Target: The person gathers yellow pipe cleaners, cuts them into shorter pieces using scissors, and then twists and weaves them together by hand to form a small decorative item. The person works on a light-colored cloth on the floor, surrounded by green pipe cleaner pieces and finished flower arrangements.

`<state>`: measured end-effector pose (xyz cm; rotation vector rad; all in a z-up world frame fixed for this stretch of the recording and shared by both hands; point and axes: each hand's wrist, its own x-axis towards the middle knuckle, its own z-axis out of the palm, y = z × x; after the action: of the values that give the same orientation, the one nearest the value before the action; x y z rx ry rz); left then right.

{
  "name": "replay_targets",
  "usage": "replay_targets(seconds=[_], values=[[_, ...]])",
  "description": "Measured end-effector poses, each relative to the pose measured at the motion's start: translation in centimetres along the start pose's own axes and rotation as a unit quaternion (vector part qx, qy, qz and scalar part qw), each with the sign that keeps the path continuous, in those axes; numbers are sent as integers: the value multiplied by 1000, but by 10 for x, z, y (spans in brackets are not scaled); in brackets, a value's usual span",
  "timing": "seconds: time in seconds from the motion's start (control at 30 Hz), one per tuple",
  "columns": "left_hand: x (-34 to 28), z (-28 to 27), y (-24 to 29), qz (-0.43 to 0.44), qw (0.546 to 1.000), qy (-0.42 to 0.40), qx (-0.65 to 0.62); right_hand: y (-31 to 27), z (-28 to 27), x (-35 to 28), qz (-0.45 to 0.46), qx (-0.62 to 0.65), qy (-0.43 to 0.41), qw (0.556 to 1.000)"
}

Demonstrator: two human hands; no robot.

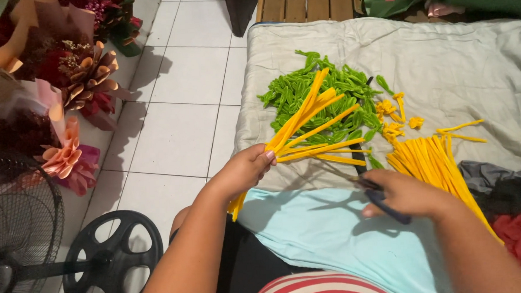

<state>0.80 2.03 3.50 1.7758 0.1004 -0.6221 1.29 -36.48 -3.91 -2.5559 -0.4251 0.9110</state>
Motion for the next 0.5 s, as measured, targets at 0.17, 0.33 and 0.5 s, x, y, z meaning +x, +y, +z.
replay_targets(seconds=[0.17, 0.33, 0.5], values=[[-1, 3, -4, 8, 1000, -14, 3, -73, 19, 6, -37, 127, 30, 991], [-2, 6, -4, 14, 999, -18, 39, -96, 33, 18, -54, 191, 43, 979], [10, 13, -15, 26, 995, -37, 89, -93, 58, 29, -97, 274, 66, 955]])
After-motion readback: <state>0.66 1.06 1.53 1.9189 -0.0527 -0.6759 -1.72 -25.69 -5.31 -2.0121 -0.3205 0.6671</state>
